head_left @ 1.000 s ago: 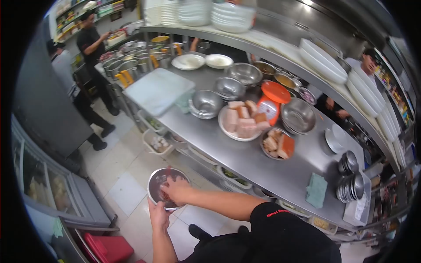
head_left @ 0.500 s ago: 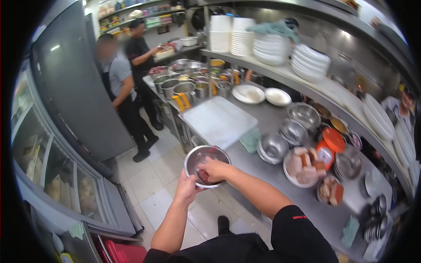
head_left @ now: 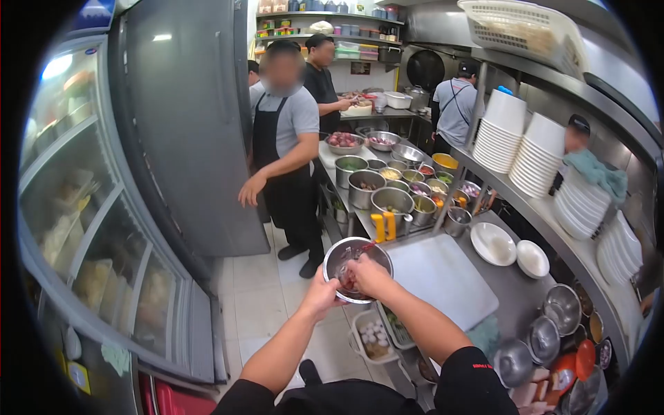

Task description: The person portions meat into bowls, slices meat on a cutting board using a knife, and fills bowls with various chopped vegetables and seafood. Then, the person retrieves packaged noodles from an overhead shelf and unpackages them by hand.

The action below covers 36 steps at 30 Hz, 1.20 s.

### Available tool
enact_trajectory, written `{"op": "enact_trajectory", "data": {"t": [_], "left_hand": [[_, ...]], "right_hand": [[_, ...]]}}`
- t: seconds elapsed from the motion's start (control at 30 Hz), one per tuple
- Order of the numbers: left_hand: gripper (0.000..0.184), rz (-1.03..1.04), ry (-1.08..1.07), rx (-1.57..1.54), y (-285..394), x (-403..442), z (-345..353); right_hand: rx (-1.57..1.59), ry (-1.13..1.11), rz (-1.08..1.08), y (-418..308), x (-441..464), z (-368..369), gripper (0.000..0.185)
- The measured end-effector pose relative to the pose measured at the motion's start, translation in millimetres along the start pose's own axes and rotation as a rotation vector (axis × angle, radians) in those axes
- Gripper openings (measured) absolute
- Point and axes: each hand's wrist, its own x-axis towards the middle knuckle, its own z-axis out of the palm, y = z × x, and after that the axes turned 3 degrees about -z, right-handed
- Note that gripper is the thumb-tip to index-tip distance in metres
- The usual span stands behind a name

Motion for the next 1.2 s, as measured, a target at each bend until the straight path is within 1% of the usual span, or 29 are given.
{"op": "enact_trajectory", "data": {"t": [0.03,0.1,0.13,0.17,0.2,0.27,0.33,0.37,0.47,0.5,0.53,0.57,0.6,0.63,0.73,0.77,0.8,0.87,0.93,1.0,1.07,1.13,1.2], "left_hand": [[0.059,-0.015,-0.003,-0.023,12,18,-5],[0.057,-0.038,-0.065,0.040,31,58,-19],[0.057,-0.063,-0.097,0.069,39,77,-23],[0.054,-0.071,-0.161,0.062,51,93,-21],[0.051,-0.117,-0.161,0.049,63,107,-16],[0.052,-0.152,-0.249,0.065,69,151,-8],[0.052,-0.145,-0.303,0.091,74,186,8],[0.052,-0.145,-0.328,0.081,73,204,17],[0.050,-0.180,-0.439,0.107,80,239,42],[0.050,-0.191,-0.485,0.107,80,250,51],[0.051,-0.196,-0.520,0.105,82,262,57],[0.057,-0.240,-0.550,0.085,84,273,64],[0.057,-0.247,-0.568,0.108,87,286,71],[0.057,-0.230,-0.546,0.086,92,299,78],[0.054,-0.167,-0.456,0.052,113,353,88],[0.048,-0.164,-0.403,0.042,115,388,89],[0.043,-0.095,-0.355,0.025,126,413,91],[0.040,-0.037,-0.247,0.034,165,458,97],[0.036,0.062,-0.267,0.030,189,527,97],[0.034,0.176,-0.264,0.128,206,603,95],[0.034,0.218,-0.079,0.231,213,676,97],[0.036,0.182,0.015,0.389,217,737,99],[0.045,0.128,0.037,0.480,208,797,102]], "right_hand": [[-0.005,0.039,-0.127,11,24,7,0.031],[-0.018,0.091,-0.352,41,59,26,0.032],[0.035,-0.193,-0.228,31,77,2,0.027],[0.011,0.054,-0.201,38,90,-5,0.023],[-0.030,0.309,-0.167,48,99,-12,0.019],[0.152,0.653,-0.075,55,106,-46,0.015],[0.559,0.733,0.208,74,103,-64,0.013],[0.754,0.743,0.325,82,98,-75,0.016],[0.884,0.725,0.347,100,85,-95,0.025],[0.882,0.556,0.411,105,83,-101,0.029],[0.894,0.625,0.412,113,83,-103,0.028],[0.908,0.685,0.404,121,85,-104,0.027],[0.924,0.736,0.391,130,87,-104,0.027],[1.000,0.866,0.407,137,89,-107,0.025],[1.100,1.025,0.462,170,79,-105,0.022],[1.134,1.029,0.503,179,75,-100,0.021],[1.161,1.033,0.544,190,69,-94,0.020],[1.181,1.052,0.636,208,59,-86,0.018],[1.172,1.123,0.717,220,51,-75,0.018],[1.146,1.220,0.803,231,45,-63,0.019],[1.100,1.312,0.925,236,39,-52,0.017],[1.048,1.386,1.012,241,33,-41,0.014],[1.000,1.514,1.094,236,39,-42,0.014]]}}
